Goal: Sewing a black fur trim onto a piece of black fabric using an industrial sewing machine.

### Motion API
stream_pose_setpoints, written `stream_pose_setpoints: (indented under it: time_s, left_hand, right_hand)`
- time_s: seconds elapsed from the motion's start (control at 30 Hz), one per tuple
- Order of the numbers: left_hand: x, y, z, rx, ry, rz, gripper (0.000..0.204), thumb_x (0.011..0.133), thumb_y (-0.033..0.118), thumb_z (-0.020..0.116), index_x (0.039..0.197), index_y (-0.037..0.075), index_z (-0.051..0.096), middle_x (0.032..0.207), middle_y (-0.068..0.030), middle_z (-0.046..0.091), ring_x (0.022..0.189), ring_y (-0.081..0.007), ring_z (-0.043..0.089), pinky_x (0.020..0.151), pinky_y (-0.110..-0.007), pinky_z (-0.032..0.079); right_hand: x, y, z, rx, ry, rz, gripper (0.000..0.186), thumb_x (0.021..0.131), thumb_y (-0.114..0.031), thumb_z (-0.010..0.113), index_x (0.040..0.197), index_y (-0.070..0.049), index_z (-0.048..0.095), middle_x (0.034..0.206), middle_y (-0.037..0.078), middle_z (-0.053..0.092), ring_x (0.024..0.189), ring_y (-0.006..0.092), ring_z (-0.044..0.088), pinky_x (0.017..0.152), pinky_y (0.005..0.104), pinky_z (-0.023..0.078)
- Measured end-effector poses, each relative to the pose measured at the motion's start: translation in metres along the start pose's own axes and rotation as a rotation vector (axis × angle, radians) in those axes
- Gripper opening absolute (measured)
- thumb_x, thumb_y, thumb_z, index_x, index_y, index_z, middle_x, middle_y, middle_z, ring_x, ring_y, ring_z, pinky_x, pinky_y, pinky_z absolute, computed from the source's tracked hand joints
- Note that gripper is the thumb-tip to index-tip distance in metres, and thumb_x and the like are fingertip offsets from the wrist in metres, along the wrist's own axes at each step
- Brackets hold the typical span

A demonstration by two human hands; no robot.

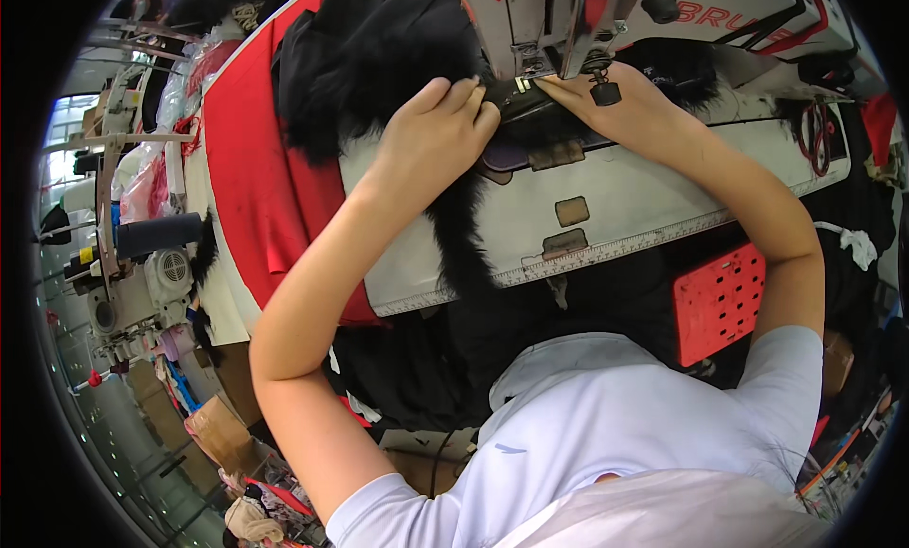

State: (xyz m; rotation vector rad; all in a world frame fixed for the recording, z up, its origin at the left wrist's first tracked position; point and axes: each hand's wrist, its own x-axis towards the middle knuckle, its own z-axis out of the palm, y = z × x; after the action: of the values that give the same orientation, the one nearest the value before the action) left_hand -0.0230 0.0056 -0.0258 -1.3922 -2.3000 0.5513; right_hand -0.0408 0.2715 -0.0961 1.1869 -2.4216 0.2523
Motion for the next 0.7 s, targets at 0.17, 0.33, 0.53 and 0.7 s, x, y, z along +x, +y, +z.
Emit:
stream_pose_setpoints:
  time_s: [0.17,0.33,0.53,0.7]
  left_hand:
    - [-0.004,0.004,-0.004,-0.121,0.037,-0.158,0.023,0.082,0.015,0.061,0.104,0.01,0.06,0.12,-0.0027,0.066,0.122,-0.0146,0.054,0.1,-0.033,0.037]
    - [0.003,0.007,-0.006,-0.232,0.027,-0.157,0.018,0.082,0.014,0.061,0.1,0.013,0.059,0.12,0.0007,0.066,0.121,-0.0136,0.054,0.102,-0.036,0.036]
    - [0.008,0.005,-0.005,-0.297,0.042,-0.186,0.016,0.082,0.014,0.059,0.099,0.013,0.059,0.122,-0.0004,0.064,0.122,-0.015,0.054,0.103,-0.042,0.037]
    - [-0.004,0.039,-0.023,-0.211,0.151,-0.342,0.04,0.081,0.014,0.061,0.121,0.014,0.063,0.127,-0.0047,0.057,0.115,-0.0215,0.054,0.094,-0.039,0.038]
  right_hand:
    - [0.013,-0.009,-0.041,-0.096,-0.055,0.018,0.02,0.077,-0.01,0.063,0.097,-0.007,0.065,0.083,0.005,0.059,0.082,0.0241,0.059,0.073,0.0346,0.051]
    - [0.012,-0.015,-0.054,-0.088,-0.078,0.1,0.01,0.07,-0.011,0.066,0.08,-0.012,0.07,0.087,0.0,0.06,0.091,0.0187,0.058,0.075,0.0321,0.049]
    - [0.003,-0.018,-0.062,-0.289,-0.127,0.032,0.005,0.063,-0.013,0.068,0.066,-0.017,0.07,0.093,-0.003,0.061,0.098,0.0157,0.054,0.078,0.028,0.045]
    - [0.006,-0.021,-0.063,-0.273,0.008,-0.063,0.014,0.067,-0.011,0.065,0.08,-0.01,0.068,0.096,0.0,0.062,0.105,0.0175,0.054,0.089,0.0271,0.046]
